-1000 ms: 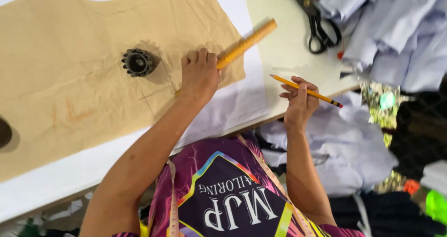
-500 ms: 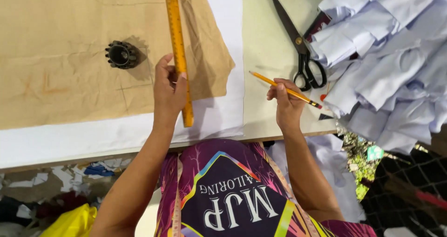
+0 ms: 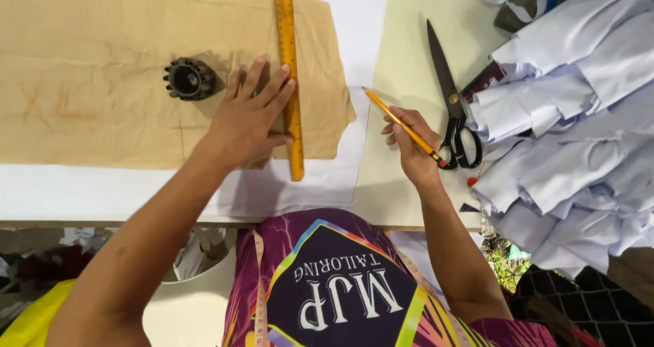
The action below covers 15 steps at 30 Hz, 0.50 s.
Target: Measuring, marking, and cutting white fabric using a paper pattern, ruler, pencil, and scissors on a cutting table.
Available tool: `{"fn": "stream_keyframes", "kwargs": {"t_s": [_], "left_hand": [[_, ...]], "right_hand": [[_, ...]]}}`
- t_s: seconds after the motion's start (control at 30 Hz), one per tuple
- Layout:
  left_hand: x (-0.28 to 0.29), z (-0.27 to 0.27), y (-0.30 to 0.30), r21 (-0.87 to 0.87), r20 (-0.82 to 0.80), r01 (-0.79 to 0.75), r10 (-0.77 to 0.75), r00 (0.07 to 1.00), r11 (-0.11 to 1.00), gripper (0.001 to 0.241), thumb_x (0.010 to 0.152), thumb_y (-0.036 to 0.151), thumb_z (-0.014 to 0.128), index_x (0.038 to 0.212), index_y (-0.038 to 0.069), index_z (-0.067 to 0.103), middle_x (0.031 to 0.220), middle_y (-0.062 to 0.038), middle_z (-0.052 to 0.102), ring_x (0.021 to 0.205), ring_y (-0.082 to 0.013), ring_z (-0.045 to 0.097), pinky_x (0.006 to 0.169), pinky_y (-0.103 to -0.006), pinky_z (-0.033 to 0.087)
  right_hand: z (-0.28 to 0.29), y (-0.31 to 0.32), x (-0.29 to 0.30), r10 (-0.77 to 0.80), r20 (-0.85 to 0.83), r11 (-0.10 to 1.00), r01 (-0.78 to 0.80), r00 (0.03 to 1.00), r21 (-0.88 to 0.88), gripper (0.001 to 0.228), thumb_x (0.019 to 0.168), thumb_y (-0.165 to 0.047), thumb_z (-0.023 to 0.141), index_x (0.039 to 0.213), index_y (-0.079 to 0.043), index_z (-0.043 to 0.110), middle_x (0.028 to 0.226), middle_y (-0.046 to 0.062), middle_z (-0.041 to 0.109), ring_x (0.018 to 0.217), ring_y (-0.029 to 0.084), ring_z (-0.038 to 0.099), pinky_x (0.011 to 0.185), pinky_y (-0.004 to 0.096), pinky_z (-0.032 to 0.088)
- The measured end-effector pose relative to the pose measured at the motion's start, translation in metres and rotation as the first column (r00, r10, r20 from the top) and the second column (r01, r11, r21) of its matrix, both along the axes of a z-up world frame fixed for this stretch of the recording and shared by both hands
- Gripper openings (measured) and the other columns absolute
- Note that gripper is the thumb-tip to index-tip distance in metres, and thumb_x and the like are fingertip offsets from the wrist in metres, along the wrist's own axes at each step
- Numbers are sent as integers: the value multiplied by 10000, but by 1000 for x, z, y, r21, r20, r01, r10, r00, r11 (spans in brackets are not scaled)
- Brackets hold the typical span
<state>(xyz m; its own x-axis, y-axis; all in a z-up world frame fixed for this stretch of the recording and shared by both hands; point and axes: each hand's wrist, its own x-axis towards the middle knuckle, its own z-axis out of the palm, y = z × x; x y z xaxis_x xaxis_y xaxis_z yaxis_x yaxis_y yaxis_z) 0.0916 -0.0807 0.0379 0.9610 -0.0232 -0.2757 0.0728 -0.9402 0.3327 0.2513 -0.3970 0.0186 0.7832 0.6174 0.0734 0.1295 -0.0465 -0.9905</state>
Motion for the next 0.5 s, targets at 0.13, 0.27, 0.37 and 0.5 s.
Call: {"fn": "stream_keyframes", "kwargs": {"t_s": [0.13,0.27,0.37,0.5], "left_hand": [[15,-16,-16,-28,59,-90,92,994,996,1072,836,585,767,1691,86,353,1799,-113,184,1618,-474,76,1271,-672,92],[23,-22,-23,-33,143,-101,104,984,994,1088,893,605,785,1675,14,314,1763,-171,201,1602,-471,91,1270,-709,131],[24,-18,-20,-37,111,-95,99,989,995,1088,888,591,778,1683,25,295,1767,-164,197,1605,-463,82,1279,-690,114],[23,-15,-16,-43,115,-82,86,990,996,1090,865,551,805,1684,31,307,1765,-153,219,1611,-441,93,1291,-658,114]], "right_hand": [[1,16,8,34,-29,999,-34,999,-5,255,1083,16,585,1282,157,661,1039,266,701,823,313,745,637,337,624],[9,34,11,136,-96,984,-146,986,-104,245,1107,-94,577,1287,40,676,1091,219,726,840,263,738,640,245,574],[5,41,15,177,-150,976,-193,973,-103,237,1104,-99,584,1261,49,682,1037,222,755,806,250,735,668,252,583],[-1,45,17,200,-233,965,-233,952,-123,215,1096,-79,578,1207,60,699,974,230,764,765,259,745,622,251,565]]}}
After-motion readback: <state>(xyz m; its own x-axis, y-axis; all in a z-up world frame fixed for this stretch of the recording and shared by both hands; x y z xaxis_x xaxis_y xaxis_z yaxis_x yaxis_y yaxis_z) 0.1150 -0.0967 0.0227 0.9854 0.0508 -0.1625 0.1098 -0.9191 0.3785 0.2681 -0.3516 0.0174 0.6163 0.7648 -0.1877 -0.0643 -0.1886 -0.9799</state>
